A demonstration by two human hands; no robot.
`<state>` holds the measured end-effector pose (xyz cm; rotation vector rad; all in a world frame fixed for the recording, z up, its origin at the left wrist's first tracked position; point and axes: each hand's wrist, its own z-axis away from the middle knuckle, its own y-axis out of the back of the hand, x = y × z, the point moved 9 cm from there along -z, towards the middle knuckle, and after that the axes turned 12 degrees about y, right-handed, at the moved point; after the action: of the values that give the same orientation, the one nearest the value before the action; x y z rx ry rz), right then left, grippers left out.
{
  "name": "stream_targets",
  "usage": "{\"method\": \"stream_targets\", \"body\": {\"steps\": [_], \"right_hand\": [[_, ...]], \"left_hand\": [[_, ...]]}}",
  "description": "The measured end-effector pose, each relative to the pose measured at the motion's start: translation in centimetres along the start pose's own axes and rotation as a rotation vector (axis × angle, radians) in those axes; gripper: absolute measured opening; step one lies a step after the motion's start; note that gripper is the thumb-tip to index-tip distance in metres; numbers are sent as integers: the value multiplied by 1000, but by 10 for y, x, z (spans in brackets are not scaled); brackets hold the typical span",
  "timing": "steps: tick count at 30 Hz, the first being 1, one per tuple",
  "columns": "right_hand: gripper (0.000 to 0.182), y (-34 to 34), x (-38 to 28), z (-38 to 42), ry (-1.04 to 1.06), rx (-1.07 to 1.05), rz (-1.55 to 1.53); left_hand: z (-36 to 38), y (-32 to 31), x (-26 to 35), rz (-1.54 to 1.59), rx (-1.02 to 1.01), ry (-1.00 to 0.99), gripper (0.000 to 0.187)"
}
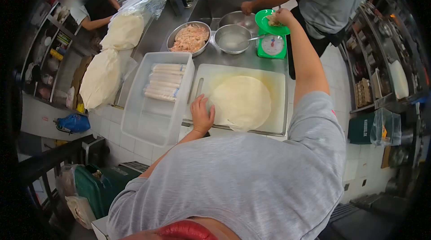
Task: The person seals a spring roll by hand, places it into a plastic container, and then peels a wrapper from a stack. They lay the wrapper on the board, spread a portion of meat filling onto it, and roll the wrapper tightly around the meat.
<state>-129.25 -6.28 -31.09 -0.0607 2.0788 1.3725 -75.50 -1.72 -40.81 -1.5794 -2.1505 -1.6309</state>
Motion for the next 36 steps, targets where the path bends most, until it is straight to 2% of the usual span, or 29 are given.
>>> {"method": "stream_targets", "body": {"steps": [3, 4, 7, 10, 13, 14, 17, 20, 26, 29, 32, 35, 36], "right_hand": [[35, 16, -17, 3, 66, -62, 327], [35, 25, -30, 4, 132, 2, 446], [40, 42, -16, 0, 45, 185, 313], [44, 57, -39, 9, 55, 190, 343], [45, 57, -29, 6, -19, 252, 273], [40, 57, -31, 6, -29, 261, 272], [39, 48, -34, 2, -27, 119, 353], [35, 40, -38, -6, 34, 79, 393], [30, 26, -21, -19, 27, 172, 336], [31, 22, -7, -25, -49, 143, 307], [34, 12, -19, -11, -113, -138, 307], [30, -1, -20, 6, -155, -238, 151], [32, 0, -16, 1, -156, -224, 199]], "left_hand": [[2, -1, 0, -14, 17, -4, 36], [3, -2, 0, -18, 12, -2, 37], [3, -4, 0, -32, 0, -3, 38], [4, -5, 0, -43, 1, -9, 38], [5, -6, 1, -50, -4, -8, 38], [4, -6, 1, -51, -8, -9, 37], [3, -5, 4, -49, -2, -24, 36], [3, -5, 5, -57, -4, -31, 36], [3, -6, 6, -69, -17, -43, 37], [4, -8, 5, -68, -36, -33, 37], [4, -9, 5, -69, -46, -23, 37], [5, -8, 6, -78, -29, -37, 37], [4, -9, 7, -81, -19, -45, 37]]}}
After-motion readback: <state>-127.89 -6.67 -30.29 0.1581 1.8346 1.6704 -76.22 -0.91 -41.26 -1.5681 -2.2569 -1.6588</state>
